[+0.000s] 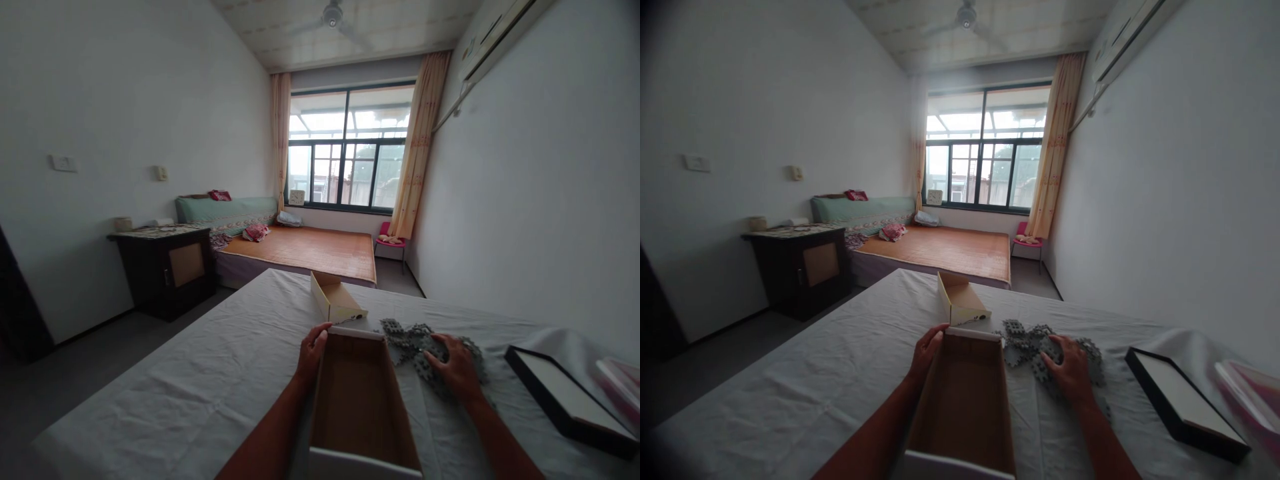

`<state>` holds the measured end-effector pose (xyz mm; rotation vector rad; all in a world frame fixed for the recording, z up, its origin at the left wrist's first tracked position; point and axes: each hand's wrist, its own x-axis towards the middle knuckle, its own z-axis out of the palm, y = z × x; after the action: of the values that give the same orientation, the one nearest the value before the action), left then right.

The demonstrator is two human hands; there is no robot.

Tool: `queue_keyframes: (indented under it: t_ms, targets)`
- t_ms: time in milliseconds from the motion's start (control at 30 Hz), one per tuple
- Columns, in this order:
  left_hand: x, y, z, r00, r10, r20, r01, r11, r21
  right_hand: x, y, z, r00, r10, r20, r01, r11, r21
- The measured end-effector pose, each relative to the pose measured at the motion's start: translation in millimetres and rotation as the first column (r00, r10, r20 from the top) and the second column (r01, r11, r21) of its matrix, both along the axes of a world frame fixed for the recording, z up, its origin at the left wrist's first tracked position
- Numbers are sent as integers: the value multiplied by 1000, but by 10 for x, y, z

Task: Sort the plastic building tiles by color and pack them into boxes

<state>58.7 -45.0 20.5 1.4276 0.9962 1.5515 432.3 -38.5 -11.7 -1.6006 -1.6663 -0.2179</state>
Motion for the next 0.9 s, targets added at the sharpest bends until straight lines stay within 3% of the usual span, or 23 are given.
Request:
queue_keyframes:
  t_ms: [200, 333, 500, 600, 700, 767, 900]
  targets:
    - [7, 30, -7, 1000, 8, 3, -8, 1000, -4, 25, -67, 121, 983, 6, -184, -1, 1000, 27]
    - [4, 68, -24, 1000, 3, -9, -3, 1000, -1, 110, -128, 204, 902, -82, -424, 90, 996, -2]
    - [12, 61, -12, 1000, 22, -17, -22, 1000, 6, -65, -245, 518, 703, -34, -710, 21, 999, -28]
    - [21, 50, -2, 1000, 18, -18, -18, 1000, -7, -400, -366, 815, 511, 127, -850, -139, 988, 64]
    - [21, 50, -2, 1000, 9, -19, -9, 1000, -21, -844, -519, 1047, 349, 276, -895, -307, 937, 170]
    - [19, 51, -9, 1000, -1, -9, 1, 1000, -28, -1128, -612, 1116, 336, 334, -881, -395, 899, 190]
    - [28, 41, -9, 1000, -23, 15, 24, 998, -49, -1517, -737, 1110, 464, 440, -769, -513, 841, 172]
